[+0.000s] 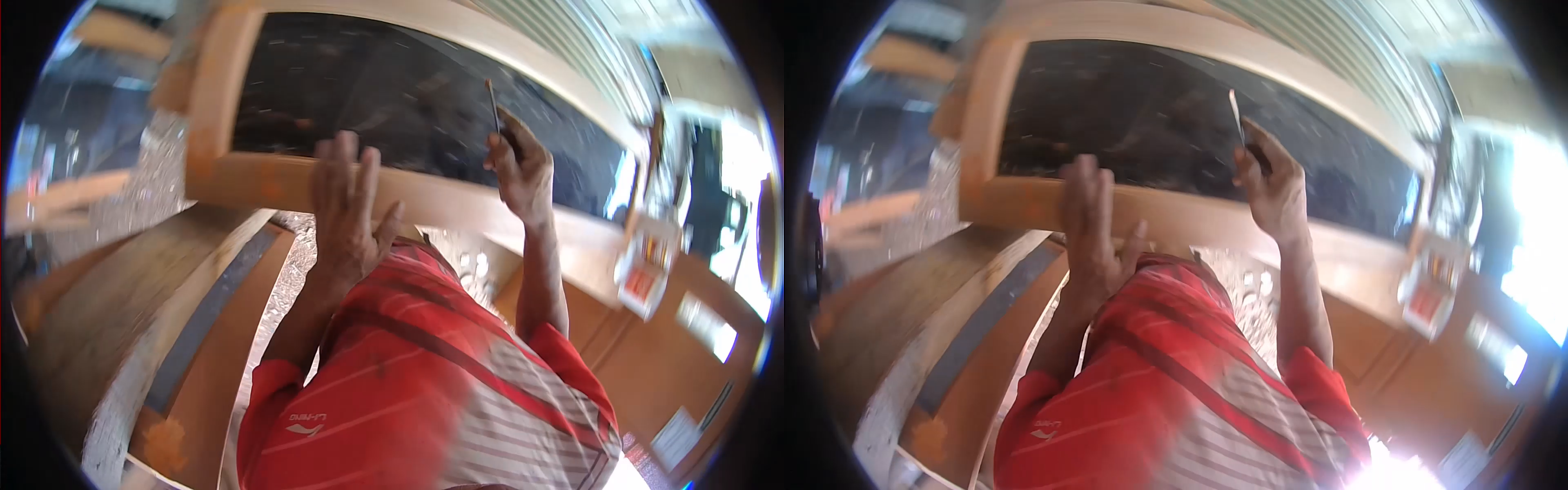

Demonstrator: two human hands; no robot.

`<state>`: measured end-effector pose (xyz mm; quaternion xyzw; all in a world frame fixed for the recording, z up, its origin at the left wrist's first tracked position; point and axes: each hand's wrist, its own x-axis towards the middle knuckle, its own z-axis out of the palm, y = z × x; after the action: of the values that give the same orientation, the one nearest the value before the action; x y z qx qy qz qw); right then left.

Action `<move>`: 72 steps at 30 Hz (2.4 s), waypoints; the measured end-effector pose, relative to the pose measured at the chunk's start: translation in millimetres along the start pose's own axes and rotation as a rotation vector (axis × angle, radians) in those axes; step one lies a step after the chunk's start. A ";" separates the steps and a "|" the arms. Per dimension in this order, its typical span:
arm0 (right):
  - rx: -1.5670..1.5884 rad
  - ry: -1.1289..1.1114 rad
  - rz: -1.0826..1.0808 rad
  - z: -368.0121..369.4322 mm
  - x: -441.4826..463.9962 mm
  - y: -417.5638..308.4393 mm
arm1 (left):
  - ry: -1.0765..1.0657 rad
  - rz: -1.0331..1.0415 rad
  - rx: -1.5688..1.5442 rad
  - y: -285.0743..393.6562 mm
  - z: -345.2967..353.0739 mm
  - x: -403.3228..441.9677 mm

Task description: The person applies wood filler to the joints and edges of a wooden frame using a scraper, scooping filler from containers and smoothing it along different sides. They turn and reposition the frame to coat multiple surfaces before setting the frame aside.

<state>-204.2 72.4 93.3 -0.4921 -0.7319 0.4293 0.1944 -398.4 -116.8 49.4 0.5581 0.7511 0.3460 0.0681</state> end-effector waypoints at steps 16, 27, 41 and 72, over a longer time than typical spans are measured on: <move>0.222 0.751 0.291 -112.9 -313.3 158.6 | -0.266 0.519 -0.050 146.3 131.2 -51.9; 0.315 0.980 0.366 -115.6 -365.7 179.2 | -0.458 0.651 -0.021 170.7 180.3 -46.4; 0.323 0.921 0.372 -120.5 -314.2 183.2 | -0.386 0.635 -0.339 251.2 174.0 61.2; 0.455 1.251 0.411 -384.6 -344.8 330.8 | -0.311 0.519 0.256 286.2 272.6 -38.4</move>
<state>402.6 -16.8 83.4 -0.7226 -0.2663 0.2361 0.5926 -24.6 9.5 4.2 0.7811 0.6019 0.1650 0.0207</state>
